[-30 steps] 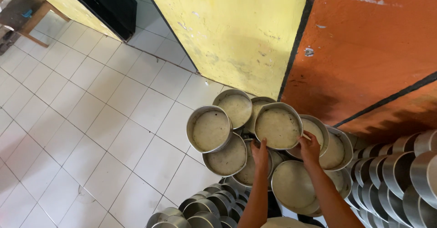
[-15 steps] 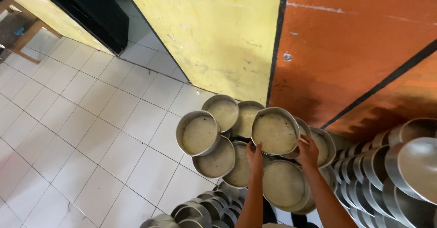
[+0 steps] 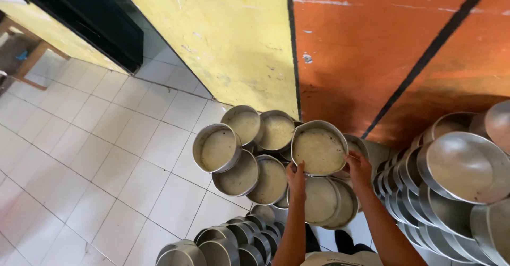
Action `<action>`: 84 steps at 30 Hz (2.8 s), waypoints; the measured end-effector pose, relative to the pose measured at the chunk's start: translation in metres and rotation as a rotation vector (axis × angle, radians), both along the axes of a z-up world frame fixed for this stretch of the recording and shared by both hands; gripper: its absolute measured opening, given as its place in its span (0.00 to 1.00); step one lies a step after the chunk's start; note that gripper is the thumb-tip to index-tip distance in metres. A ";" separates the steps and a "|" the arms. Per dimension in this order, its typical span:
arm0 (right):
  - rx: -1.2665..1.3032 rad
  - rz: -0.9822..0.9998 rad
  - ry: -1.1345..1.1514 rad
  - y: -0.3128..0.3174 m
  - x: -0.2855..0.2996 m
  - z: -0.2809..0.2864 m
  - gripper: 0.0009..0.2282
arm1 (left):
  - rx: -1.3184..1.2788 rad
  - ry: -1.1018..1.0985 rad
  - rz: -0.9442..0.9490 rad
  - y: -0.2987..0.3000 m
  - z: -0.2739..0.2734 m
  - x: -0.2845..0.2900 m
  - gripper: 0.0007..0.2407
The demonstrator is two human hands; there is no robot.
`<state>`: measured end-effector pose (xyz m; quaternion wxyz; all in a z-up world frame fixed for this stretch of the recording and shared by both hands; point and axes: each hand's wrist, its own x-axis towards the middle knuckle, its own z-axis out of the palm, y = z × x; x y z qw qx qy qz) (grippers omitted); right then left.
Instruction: Organizing and stacking metal cake tins on the floor of a bakery kitchen.
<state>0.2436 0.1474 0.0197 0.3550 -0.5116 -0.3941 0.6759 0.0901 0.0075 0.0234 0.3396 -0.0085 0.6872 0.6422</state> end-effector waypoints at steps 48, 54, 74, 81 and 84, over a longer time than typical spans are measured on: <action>0.335 0.051 0.094 -0.051 0.081 0.045 0.16 | 0.245 0.098 -0.115 -0.057 0.055 0.056 0.15; 0.209 -0.059 0.090 -0.072 0.123 0.093 0.15 | 0.222 0.106 -0.260 -0.040 0.054 0.083 0.15; 0.243 -0.143 0.084 -0.054 0.214 0.086 0.16 | 0.293 0.012 -0.392 -0.002 0.070 0.148 0.17; 0.255 -0.141 0.122 -0.049 0.247 0.111 0.15 | 0.366 0.104 -0.445 0.014 0.058 0.173 0.17; 0.278 -0.151 0.131 -0.047 0.261 0.116 0.16 | 0.370 0.067 -0.443 0.014 0.087 0.193 0.18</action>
